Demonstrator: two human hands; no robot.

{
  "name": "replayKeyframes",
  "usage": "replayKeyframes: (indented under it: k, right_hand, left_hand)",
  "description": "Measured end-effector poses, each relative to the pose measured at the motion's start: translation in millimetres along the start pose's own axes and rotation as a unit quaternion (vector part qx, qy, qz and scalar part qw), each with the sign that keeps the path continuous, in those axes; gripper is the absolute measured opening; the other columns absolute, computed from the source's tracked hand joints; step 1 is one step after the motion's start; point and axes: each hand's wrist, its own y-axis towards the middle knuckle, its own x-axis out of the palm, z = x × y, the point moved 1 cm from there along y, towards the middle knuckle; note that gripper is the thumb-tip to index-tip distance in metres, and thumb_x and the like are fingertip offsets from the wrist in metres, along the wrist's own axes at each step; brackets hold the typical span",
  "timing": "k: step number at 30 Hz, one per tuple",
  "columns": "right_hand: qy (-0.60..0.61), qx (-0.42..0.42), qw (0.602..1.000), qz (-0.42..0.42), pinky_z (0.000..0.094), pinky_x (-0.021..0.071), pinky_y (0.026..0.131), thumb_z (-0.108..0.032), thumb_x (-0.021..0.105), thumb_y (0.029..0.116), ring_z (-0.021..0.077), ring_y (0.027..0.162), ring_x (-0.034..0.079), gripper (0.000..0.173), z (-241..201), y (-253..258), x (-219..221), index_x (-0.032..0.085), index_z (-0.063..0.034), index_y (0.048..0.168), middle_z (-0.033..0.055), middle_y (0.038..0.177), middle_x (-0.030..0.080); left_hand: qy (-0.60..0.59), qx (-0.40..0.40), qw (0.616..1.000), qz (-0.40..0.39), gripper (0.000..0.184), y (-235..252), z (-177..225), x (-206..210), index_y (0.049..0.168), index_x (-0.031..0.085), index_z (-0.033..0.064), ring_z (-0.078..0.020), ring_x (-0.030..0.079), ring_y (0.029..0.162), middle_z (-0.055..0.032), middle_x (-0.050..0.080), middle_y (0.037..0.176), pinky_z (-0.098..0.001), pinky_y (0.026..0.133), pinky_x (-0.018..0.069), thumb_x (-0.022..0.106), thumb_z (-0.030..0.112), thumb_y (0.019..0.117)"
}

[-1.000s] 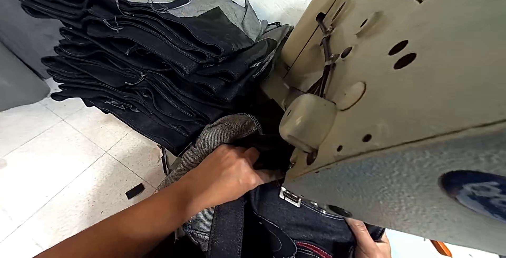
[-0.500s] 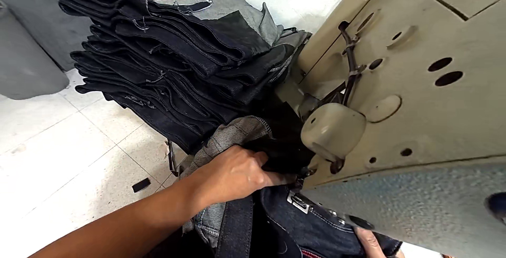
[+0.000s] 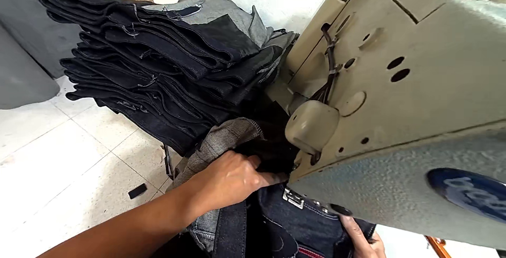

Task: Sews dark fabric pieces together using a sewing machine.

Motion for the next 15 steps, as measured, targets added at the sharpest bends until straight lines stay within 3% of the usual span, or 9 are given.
replayKeyframes:
  k: [4,6,8,10,12,14,15]
  right_hand:
    - [-0.010,0.048,0.999,-0.003,0.0197,0.0618,0.073,0.001,0.044,0.1032,-0.0005,0.076,0.072,0.017,-13,-4,1,0.056,-0.0071,0.113,-0.0074,0.085,0.074]
    - [-0.021,0.042,0.999,-0.006,0.0216,0.0625,0.073,-0.003,0.045,0.1043,0.0024,0.079,0.072,0.019,-24,3,6,0.053,-0.0040,0.122,-0.0034,0.090,0.073]
    - [-0.043,0.006,0.999,-0.026,0.0227,0.0623,0.069,-0.005,0.050,0.1018,0.0037,0.075,0.072,0.016,-29,14,13,0.057,-0.0040,0.116,-0.0028,0.086,0.073]
    - [-0.114,-0.038,0.987,-0.108,0.0246,0.0621,0.070,-0.010,0.057,0.0961,0.0038,0.075,0.071,0.015,-33,11,14,0.061,-0.0058,0.110,-0.0041,0.084,0.073]
    - [-0.274,-0.121,0.931,-0.210,0.0301,0.0609,0.080,-0.025,0.064,0.0965,0.0073,0.086,0.071,0.031,-40,-20,19,0.067,-0.0013,0.117,0.0005,0.095,0.074]
    - [-0.419,-0.229,0.856,-0.197,0.0452,0.0583,0.066,-0.026,0.064,0.0981,0.0251,0.072,0.072,0.035,-44,-62,35,0.067,0.0071,0.111,0.0144,0.081,0.072]
    - [-0.446,-0.258,0.831,-0.208,0.0481,0.0578,0.061,-0.023,0.064,0.0979,0.0297,0.068,0.072,0.033,-43,-80,39,0.068,0.0084,0.106,0.0170,0.077,0.071]
  left_hand:
    - [-0.019,-0.025,1.000,-0.001,0.024,0,0,4,0.101,0.080,0.0204,-0.0241,0.065,0.056,-0.0074,0.064,0.069,-0.0405,0.047,0.0532,0.068,0.005,0.0850]
    - [-0.039,-0.069,0.997,0.000,0.030,-2,4,7,0.110,0.078,0.0165,-0.0264,0.067,0.059,-0.0093,0.066,0.071,-0.0429,0.052,0.0560,0.067,0.003,0.0866]
    - [-0.067,-0.148,0.986,-0.022,0.025,-18,21,6,0.120,0.068,0.0075,-0.0308,0.070,0.065,-0.0132,0.068,0.077,-0.0473,0.059,0.0591,0.060,0.005,0.0960]
    - [-0.066,-0.202,0.973,-0.090,0.020,-64,62,4,0.116,0.064,-0.0002,-0.0360,0.071,0.066,-0.0182,0.069,0.081,-0.0516,0.058,0.0595,0.057,0.005,0.0979]
    - [-0.035,-0.204,0.961,-0.186,0.016,-116,102,4,0.110,0.068,-0.0004,-0.0375,0.070,0.063,-0.0203,0.069,0.078,-0.0518,0.055,0.0583,0.059,0.005,0.0969]
    - [-0.048,-0.204,0.937,-0.278,0.020,-126,111,14,0.113,0.067,-0.0012,-0.0404,0.072,0.069,-0.0227,0.070,0.082,-0.0541,0.061,0.0584,0.055,0.004,0.0991]
    - [-0.070,-0.193,0.932,-0.300,0.021,-119,110,25,0.114,0.068,-0.0027,-0.0406,0.073,0.075,-0.0227,0.071,0.084,-0.0545,0.066,0.0588,0.054,0.005,0.1002]
